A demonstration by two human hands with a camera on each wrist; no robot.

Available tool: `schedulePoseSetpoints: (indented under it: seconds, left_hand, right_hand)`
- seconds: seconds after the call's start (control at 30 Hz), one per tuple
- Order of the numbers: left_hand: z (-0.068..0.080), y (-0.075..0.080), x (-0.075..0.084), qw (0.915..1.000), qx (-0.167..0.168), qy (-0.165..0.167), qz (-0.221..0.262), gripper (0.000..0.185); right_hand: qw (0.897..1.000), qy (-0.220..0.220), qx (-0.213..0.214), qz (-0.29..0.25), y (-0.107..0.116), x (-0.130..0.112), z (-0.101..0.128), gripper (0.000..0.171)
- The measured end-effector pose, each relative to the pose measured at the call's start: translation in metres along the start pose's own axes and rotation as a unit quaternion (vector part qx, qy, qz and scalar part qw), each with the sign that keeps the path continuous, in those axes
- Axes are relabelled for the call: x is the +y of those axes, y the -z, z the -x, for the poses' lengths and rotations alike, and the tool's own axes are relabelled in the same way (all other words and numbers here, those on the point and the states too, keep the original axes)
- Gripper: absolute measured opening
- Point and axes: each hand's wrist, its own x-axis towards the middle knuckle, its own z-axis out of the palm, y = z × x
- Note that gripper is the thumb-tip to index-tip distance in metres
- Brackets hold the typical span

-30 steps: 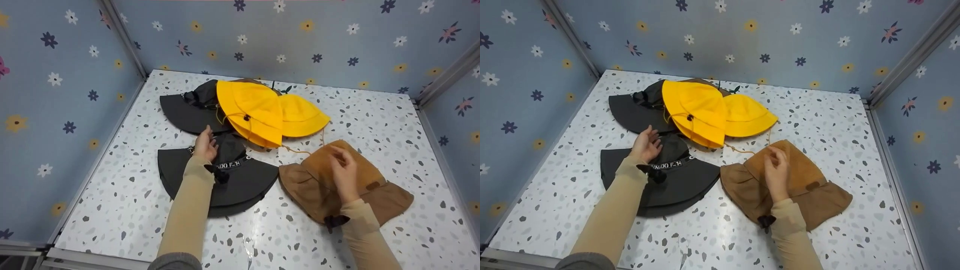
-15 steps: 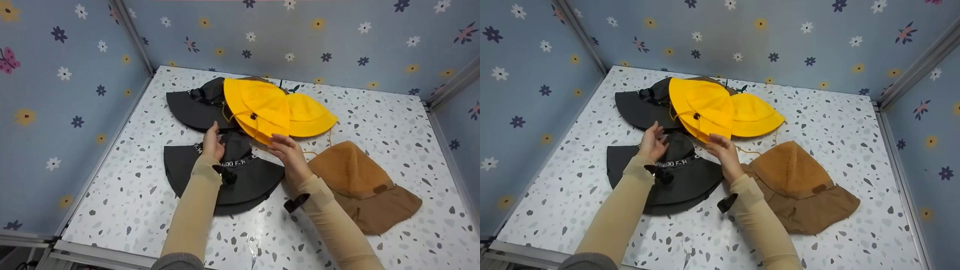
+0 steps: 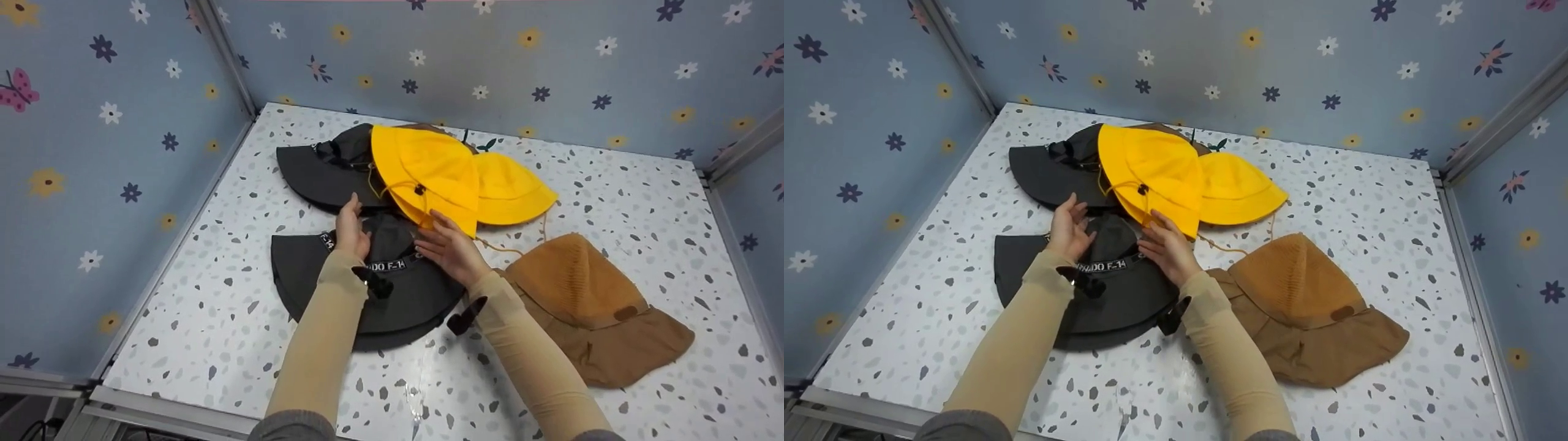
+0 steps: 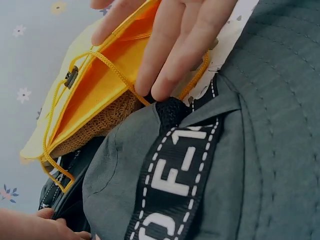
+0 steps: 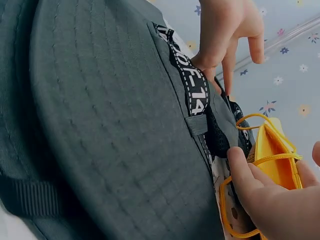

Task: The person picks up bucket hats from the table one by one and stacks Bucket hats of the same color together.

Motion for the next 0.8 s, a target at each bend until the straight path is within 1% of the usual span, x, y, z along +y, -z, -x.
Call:
schedulePoseSetpoints:
  seconds: [0.23, 0.33, 0.43, 0.53, 0.63, 0.7, 0.8]
  left_hand:
    - [0.0, -0.002, 0.001, 0.9983, 0.022, -0.012, 0.053, 0.06]
    - [0.001, -0.001, 0.005, 0.9968, 0.028, 0.002, 0.075, 0.061]
    - [-0.001, 0.001, 0.01, 0.9951, 0.031, 0.018, 0.092, 0.061]
    - [-0.003, 0.002, 0.013, 0.9941, 0.035, 0.022, 0.1, 0.062]
    - [-0.005, 0.0, 0.015, 0.9942, 0.044, 0.011, 0.098, 0.06]
    - [-0.006, -0.002, 0.014, 0.9942, 0.048, -0.003, 0.096, 0.059]
    - [-0.008, -0.004, 0.011, 0.9913, 0.053, -0.027, 0.118, 0.061]
  right_hand:
    - [0.999, 0.0, 0.009, -0.044, -0.001, -0.002, 0.0, 0.054]
    - [0.998, -0.001, 0.011, -0.061, 0.0, -0.003, 0.001, 0.055]
    - [0.997, 0.0, 0.018, -0.07, 0.002, -0.005, 0.002, 0.055]
    - [0.997, 0.0, 0.024, -0.073, 0.003, -0.007, 0.002, 0.056]
    - [0.997, 0.003, 0.026, -0.077, 0.004, -0.01, 0.003, 0.057]
    - [0.996, 0.007, 0.029, -0.081, 0.005, -0.012, 0.003, 0.057]
    - [0.995, 0.016, 0.036, -0.089, 0.005, -0.015, 0.002, 0.055]
